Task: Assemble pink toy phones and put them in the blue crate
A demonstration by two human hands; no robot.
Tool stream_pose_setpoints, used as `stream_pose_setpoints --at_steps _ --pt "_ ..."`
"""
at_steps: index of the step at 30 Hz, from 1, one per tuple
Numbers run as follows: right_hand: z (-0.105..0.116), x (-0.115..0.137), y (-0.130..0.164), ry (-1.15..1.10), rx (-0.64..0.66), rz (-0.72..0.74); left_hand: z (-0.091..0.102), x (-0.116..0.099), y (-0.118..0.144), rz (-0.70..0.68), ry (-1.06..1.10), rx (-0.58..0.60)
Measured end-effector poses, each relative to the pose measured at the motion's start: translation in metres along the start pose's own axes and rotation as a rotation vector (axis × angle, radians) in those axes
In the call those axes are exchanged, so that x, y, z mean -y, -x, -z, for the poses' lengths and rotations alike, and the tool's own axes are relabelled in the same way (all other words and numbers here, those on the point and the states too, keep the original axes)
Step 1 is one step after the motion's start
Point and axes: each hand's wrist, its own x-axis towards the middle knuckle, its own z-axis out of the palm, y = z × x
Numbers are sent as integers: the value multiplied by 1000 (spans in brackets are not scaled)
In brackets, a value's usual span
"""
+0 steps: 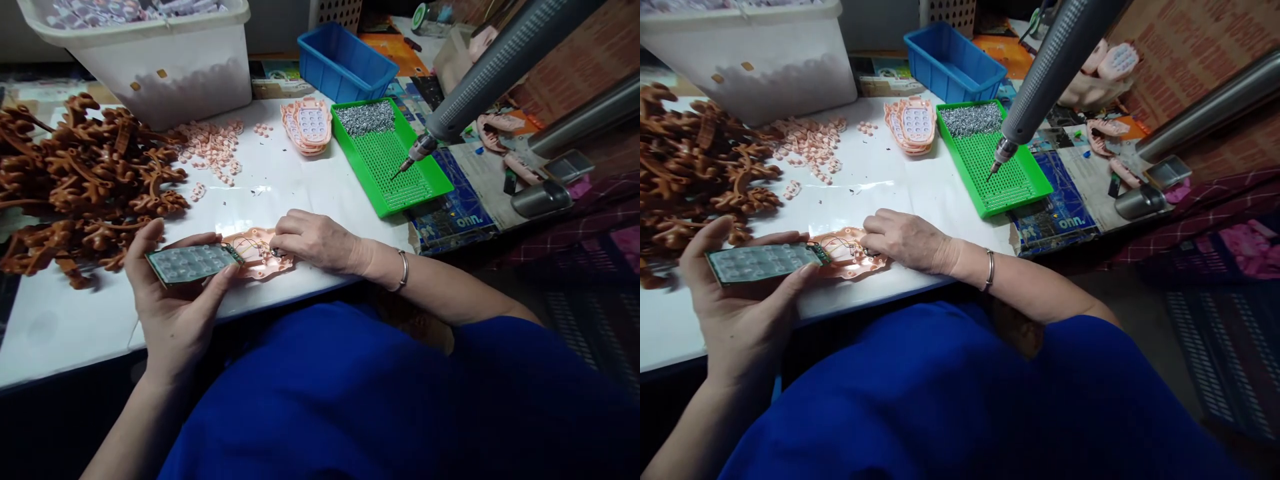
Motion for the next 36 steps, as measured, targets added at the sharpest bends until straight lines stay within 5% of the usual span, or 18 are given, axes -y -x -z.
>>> stream_pose_setpoints --at_steps 14,19,26,32,36 --pt "1 -7 -2 -108 143 -3 2 4 -1 -73 25 60" --pt "8 -3 3 -222 132 -80 1 -2 -11 -247 28 116" --pt "32 3 -19 -460 -154 -251 -5 -16 -20 -336 -86 277" --pt "29 2 -40 -573 -145 -93 -9 -16 -21 -344 -84 341" --pt "24 -1 -31 -557 -240 -209 -10 -10 -20 -306 -111 280"
